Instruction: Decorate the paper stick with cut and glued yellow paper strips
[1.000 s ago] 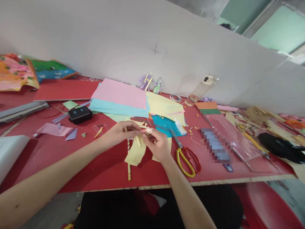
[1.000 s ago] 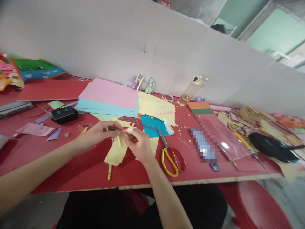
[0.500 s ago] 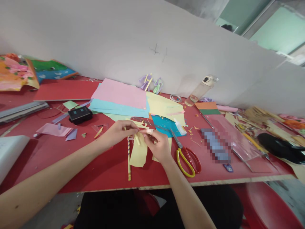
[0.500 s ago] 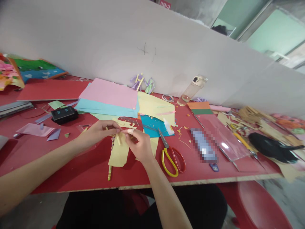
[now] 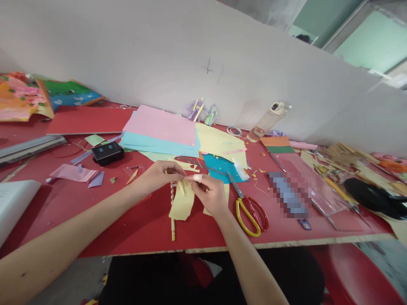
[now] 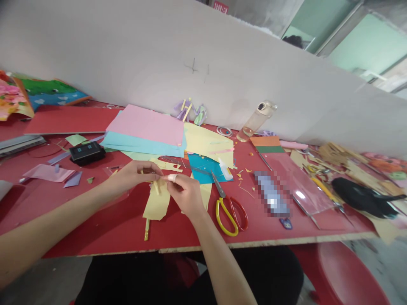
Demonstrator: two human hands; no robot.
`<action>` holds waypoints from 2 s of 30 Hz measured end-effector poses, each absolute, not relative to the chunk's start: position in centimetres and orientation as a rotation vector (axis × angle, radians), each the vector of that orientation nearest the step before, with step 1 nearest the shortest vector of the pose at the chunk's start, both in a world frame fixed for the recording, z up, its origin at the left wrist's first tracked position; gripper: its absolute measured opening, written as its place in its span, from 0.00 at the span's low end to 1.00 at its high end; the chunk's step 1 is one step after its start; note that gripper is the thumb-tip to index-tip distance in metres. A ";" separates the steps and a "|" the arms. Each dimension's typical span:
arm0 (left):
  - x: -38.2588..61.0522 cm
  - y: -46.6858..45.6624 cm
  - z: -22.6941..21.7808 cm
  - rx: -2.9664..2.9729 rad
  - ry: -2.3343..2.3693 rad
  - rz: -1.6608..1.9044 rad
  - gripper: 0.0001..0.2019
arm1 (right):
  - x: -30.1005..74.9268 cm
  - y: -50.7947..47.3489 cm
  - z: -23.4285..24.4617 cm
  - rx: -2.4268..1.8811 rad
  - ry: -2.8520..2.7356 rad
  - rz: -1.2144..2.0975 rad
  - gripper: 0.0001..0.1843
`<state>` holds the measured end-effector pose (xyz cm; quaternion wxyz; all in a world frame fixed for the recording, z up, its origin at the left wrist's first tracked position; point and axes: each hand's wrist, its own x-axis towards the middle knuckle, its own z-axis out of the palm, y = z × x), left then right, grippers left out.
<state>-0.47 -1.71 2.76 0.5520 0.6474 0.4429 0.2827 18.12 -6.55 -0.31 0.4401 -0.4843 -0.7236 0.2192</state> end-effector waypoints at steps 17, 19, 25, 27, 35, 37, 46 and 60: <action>-0.5 -1.7 2.9 1.583 1.092 0.737 0.06 | 18.0 -6.5 -0.1 -1.192 -1.525 0.876 0.07; -0.6 -1.7 2.9 1.620 1.091 0.732 0.06 | 18.0 -6.5 0.0 -1.212 -1.519 0.897 0.08; -0.7 -1.7 2.8 1.753 1.071 0.762 0.06 | 18.0 -6.3 -0.5 -1.236 -1.523 0.852 0.11; -0.7 -1.7 2.7 1.795 1.054 0.771 0.07 | 18.0 -6.3 -0.7 -1.243 -1.524 0.831 0.11; -0.6 -2.0 3.0 1.878 1.098 0.736 0.07 | 17.8 -6.4 -0.3 -1.248 -1.553 0.831 0.09; -0.5 -2.0 3.1 1.888 1.104 0.755 0.07 | 17.7 -6.4 -0.2 -1.253 -1.561 0.823 0.10; -0.7 -1.8 2.6 1.834 1.078 0.778 0.08 | 17.6 -6.4 -0.5 -1.247 -1.524 0.789 0.10; -1.0 -1.4 2.2 1.831 1.120 0.745 0.10 | 17.5 -6.3 -0.4 -1.254 -1.575 0.839 0.08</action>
